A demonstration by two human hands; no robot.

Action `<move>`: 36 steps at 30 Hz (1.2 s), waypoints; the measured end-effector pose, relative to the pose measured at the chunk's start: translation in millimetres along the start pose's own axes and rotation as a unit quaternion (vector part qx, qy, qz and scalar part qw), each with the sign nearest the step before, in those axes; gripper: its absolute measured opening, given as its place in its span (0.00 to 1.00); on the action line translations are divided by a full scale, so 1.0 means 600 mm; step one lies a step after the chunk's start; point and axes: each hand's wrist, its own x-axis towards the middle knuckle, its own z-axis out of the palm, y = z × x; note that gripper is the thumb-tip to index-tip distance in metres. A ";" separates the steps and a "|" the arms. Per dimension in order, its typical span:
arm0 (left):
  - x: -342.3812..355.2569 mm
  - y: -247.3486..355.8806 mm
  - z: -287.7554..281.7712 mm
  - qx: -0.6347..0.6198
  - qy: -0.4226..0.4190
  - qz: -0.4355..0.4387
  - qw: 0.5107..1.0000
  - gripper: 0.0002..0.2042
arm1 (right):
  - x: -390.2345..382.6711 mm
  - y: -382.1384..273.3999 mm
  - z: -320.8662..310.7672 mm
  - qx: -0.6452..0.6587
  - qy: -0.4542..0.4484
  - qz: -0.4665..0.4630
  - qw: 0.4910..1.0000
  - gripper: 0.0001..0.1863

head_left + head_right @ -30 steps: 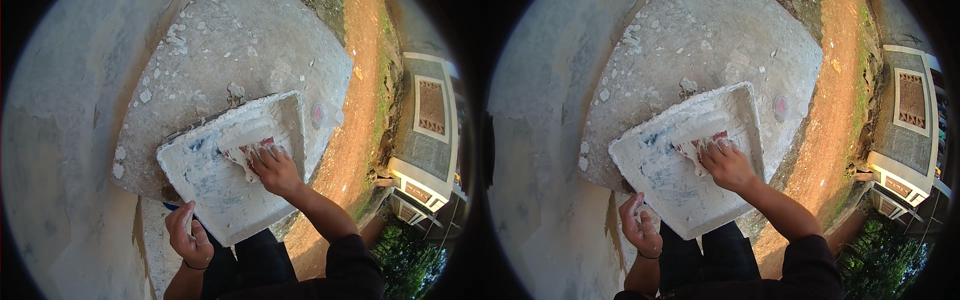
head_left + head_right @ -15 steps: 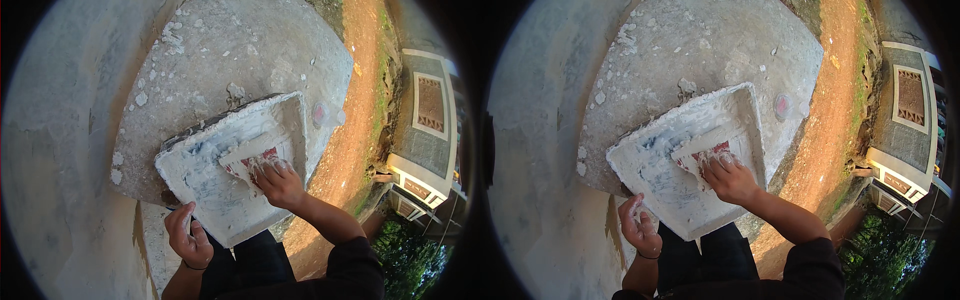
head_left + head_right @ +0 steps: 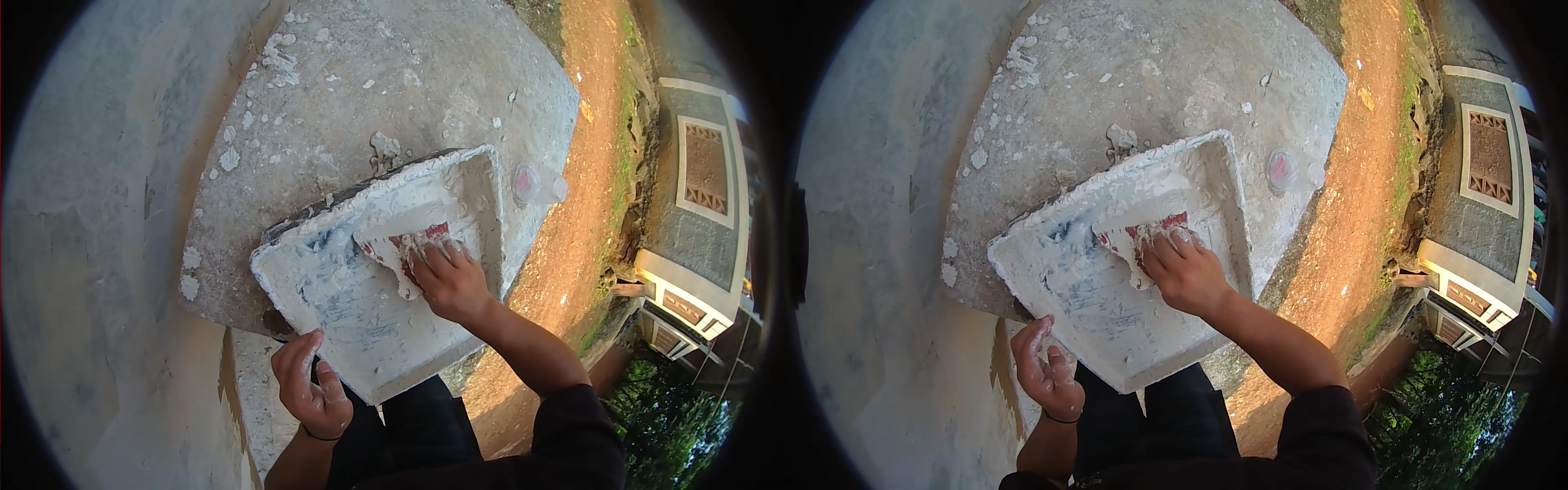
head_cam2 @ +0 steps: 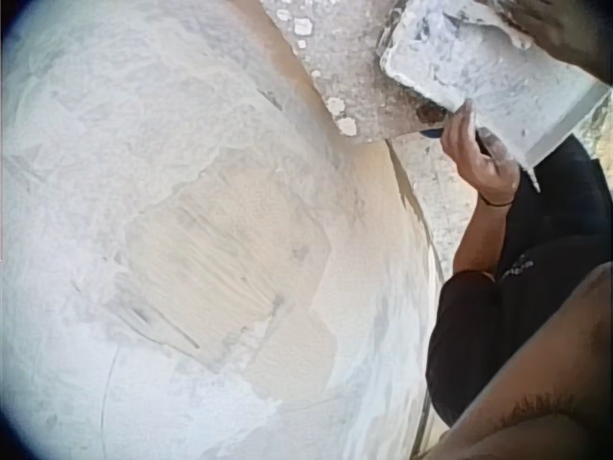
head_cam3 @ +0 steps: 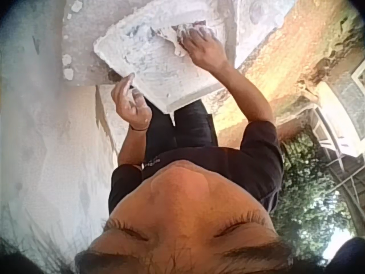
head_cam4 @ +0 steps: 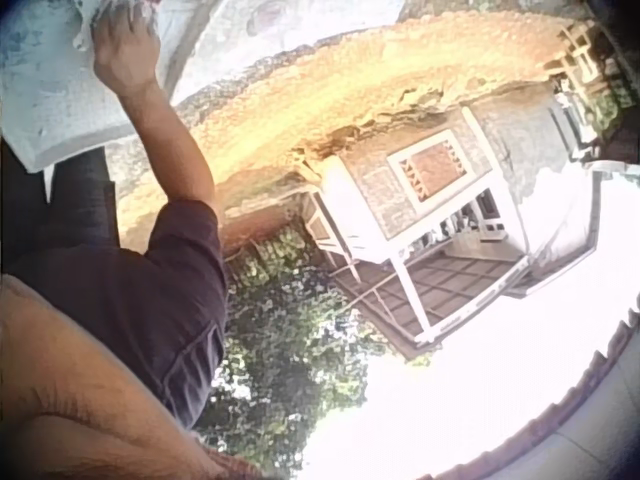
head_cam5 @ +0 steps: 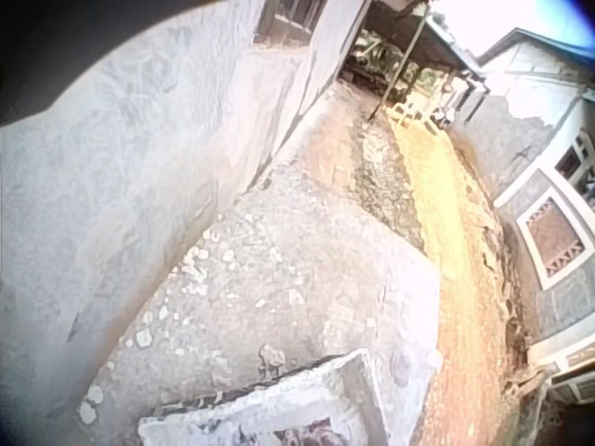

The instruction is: The person applies and smooths plaster mixture onto an exterior house wall with a putty knife.

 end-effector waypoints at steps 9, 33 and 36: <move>-0.010 0.010 0.020 -0.003 0.076 -0.003 0.997 0.13 | -0.011 -0.021 0.017 -0.003 0.028 -0.056 0.998 0.15; -0.075 0.040 0.072 0.002 0.160 -0.028 0.987 0.14 | 0.019 0.000 0.024 -0.001 0.011 -0.022 1.000 0.17; -0.082 0.033 0.067 -0.001 0.174 -0.027 0.984 0.14 | 0.005 0.020 0.005 0.085 0.003 -0.028 0.996 0.21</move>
